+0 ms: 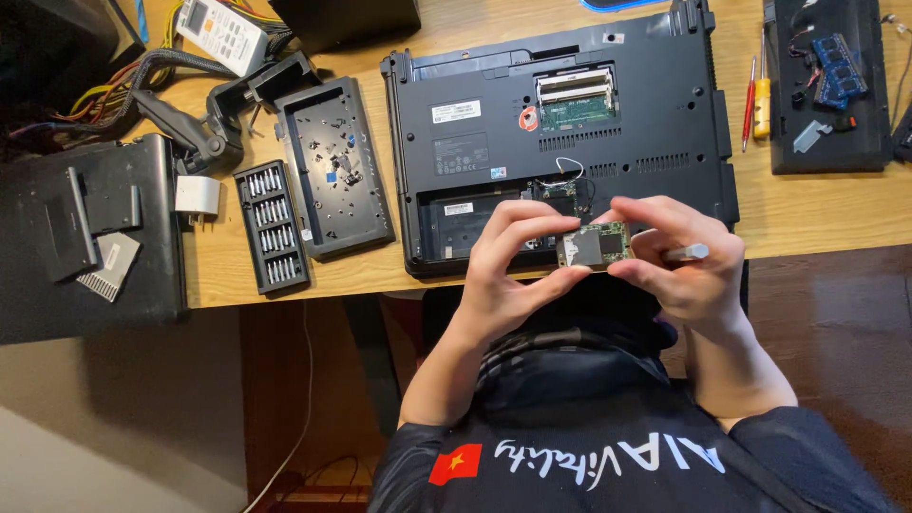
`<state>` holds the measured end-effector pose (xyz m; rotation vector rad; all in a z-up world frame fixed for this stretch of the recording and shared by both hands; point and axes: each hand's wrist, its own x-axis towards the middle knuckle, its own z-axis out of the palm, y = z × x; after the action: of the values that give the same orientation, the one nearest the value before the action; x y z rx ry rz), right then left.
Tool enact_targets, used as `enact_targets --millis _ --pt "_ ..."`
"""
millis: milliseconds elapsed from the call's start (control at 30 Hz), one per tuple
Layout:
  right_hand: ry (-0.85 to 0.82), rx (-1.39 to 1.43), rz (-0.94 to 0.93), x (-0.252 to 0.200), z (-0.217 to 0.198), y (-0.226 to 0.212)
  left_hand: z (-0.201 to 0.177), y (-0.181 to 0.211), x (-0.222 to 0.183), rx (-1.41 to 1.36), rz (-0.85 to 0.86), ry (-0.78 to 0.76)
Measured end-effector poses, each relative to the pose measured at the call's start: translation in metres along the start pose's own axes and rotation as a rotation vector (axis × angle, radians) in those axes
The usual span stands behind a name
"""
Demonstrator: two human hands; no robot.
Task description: Disassemble a laptop to remove and inspect internal components.
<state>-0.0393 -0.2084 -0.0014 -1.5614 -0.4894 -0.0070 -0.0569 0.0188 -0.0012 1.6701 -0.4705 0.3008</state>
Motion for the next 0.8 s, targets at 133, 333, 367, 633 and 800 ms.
enact_targets --millis 133,333,367,633,800 --pt "-0.009 -0.062 -0.019 -0.005 -0.008 0.008 0.000 0.007 0.001 0.042 -0.037 -0.025" --pt "-0.029 -0.246 -0.104 0.003 0.001 -0.010 0.004 0.007 0.005 0.262 0.183 0.078" --pt "-0.024 -0.252 -0.105 0.006 0.002 -0.014 0.004 0.006 0.006 0.257 0.188 0.075" --pt "-0.122 -0.487 -0.305 0.022 0.007 -0.031 0.000 0.009 0.011 0.499 0.328 0.059" --pt "-0.129 -0.453 -0.310 0.018 0.000 -0.025 0.001 0.009 0.009 0.468 0.351 -0.005"
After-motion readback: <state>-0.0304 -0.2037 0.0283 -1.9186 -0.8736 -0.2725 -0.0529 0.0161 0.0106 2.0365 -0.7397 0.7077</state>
